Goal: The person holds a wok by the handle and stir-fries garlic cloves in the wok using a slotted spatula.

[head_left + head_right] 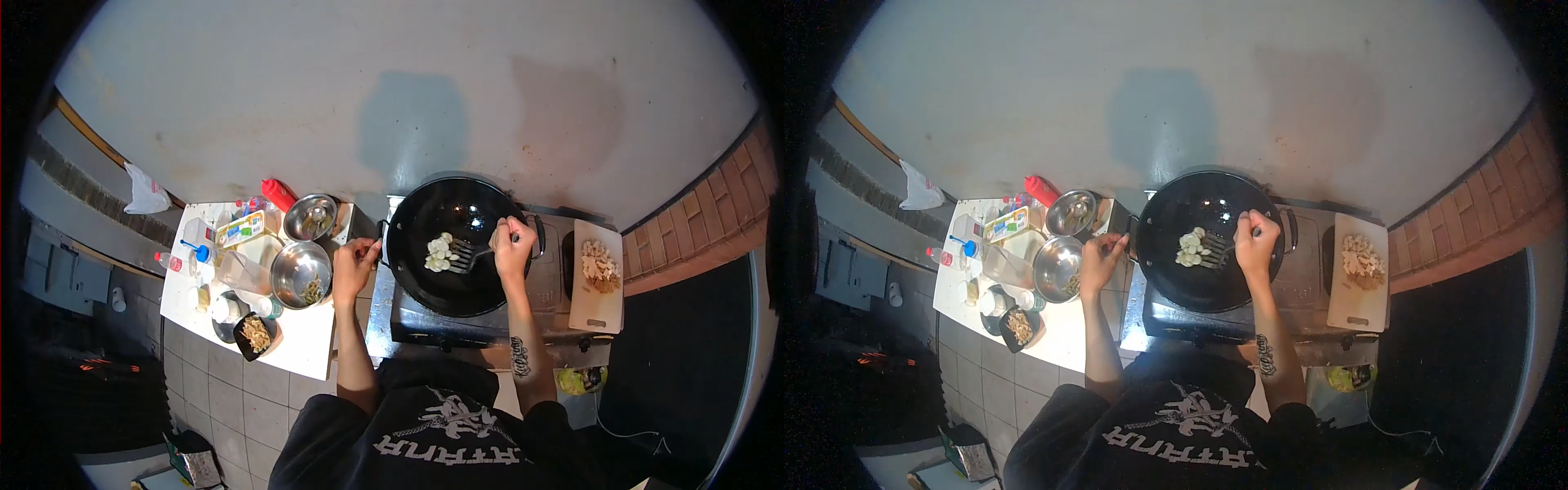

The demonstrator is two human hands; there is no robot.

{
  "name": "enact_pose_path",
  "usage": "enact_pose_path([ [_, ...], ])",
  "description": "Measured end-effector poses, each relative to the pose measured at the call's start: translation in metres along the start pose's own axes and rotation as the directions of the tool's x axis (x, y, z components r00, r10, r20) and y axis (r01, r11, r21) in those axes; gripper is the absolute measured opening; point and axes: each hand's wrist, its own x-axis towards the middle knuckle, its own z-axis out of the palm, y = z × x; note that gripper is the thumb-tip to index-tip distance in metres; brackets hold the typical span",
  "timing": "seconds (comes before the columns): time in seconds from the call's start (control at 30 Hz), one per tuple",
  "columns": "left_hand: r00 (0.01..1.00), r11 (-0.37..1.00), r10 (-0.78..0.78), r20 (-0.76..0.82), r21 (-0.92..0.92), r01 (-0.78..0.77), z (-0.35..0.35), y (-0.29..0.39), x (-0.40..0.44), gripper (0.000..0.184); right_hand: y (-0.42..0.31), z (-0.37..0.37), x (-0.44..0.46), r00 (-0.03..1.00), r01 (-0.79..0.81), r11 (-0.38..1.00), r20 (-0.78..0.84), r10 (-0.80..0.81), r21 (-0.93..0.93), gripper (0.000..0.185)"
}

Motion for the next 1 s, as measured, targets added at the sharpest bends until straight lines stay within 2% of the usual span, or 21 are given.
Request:
enact_pose_path([
  [0.03, 1.000, 1.000, -0.002, -0.003, 0.001, 0.002, 0.001, -0.003, 0.000, 0.027, 0.001, 0.002, -0.003, 0.994, -0.103, 0.971, -0.005, 0.107, 0.214, 0.036],
  [0.13, 1.000, 0.999, -0.009, 0.001, -0.049, 0.009, 0.003, -0.003, 0.000, 0.028, -0.008, 0.004, -0.008, 0.998, -0.058, 0.946, 0.050, 0.045, 0.318, 0.039],
  [0.2, 1.000, 1.000, -0.002, -0.013, -0.016, 0.002, 0.001, 0.002, -0.001, 0.027, -0.018, 0.002, -0.010, 0.999, -0.019, 0.960, 0.042, 0.008, 0.281, 0.038],
  [0.27, 1.000, 0.999, -0.021, -0.001, -0.035, 0.020, -0.003, 0.013, -0.002, 0.027, -0.026, 0.000, -0.012, 0.983, 0.142, 0.978, 0.098, -0.158, 0.156, 0.038],
  [0.33, 0.999, 0.998, -0.041, 0.008, -0.054, 0.042, -0.003, 0.015, -0.002, 0.026, -0.044, 0.000, -0.016, 0.980, 0.155, 0.982, 0.111, -0.167, 0.107, 0.036],
  [0.43, 1.000, 0.999, -0.009, 0.019, -0.053, 0.010, -0.002, 0.012, -0.001, 0.027, -0.065, 0.004, -0.022, 0.882, 0.431, 0.901, 0.233, -0.409, -0.051, 0.032],
  [0.53, 1.000, 1.000, -0.011, 0.015, -0.029, 0.011, -0.002, 0.014, -0.001, 0.028, -0.071, 0.004, -0.026, 0.842, 0.429, 0.902, 0.343, -0.417, 0.044, 0.030],
  [0.63, 1.000, 0.999, -0.011, 0.014, -0.030, 0.011, -0.003, 0.012, -0.001, 0.028, -0.072, -0.002, -0.025, 0.798, 0.472, 0.876, 0.373, -0.473, 0.100, 0.028],
  [0.73, 1.000, 1.000, -0.019, 0.018, -0.025, 0.019, -0.001, 0.009, -0.001, 0.027, -0.066, -0.011, -0.029, 0.787, 0.450, 0.887, 0.425, -0.447, 0.100, 0.027],
  [0.8, 1.000, 0.999, -0.020, 0.003, -0.038, 0.020, -0.001, 0.010, 0.000, 0.026, -0.065, -0.015, -0.029, 0.799, 0.443, 0.892, 0.411, -0.439, 0.091, 0.026],
  [0.87, 0.999, 0.999, -0.031, 0.023, -0.037, 0.032, -0.004, 0.016, -0.001, 0.026, -0.064, -0.019, -0.028, 0.830, 0.488, 0.872, 0.286, -0.478, 0.040, 0.024],
  [0.93, 0.998, 0.999, -0.036, 0.047, -0.036, 0.037, -0.004, 0.014, 0.000, 0.026, -0.058, -0.016, -0.031, 0.922, 0.383, 0.921, 0.036, -0.387, 0.074, 0.024],
  [1.0, 0.999, 0.998, 0.052, 0.003, 0.036, -0.053, -0.002, 0.007, 0.001, 0.027, -0.043, -0.025, -0.031, 0.987, 0.162, 0.977, -0.042, -0.158, 0.137, 0.024],
])
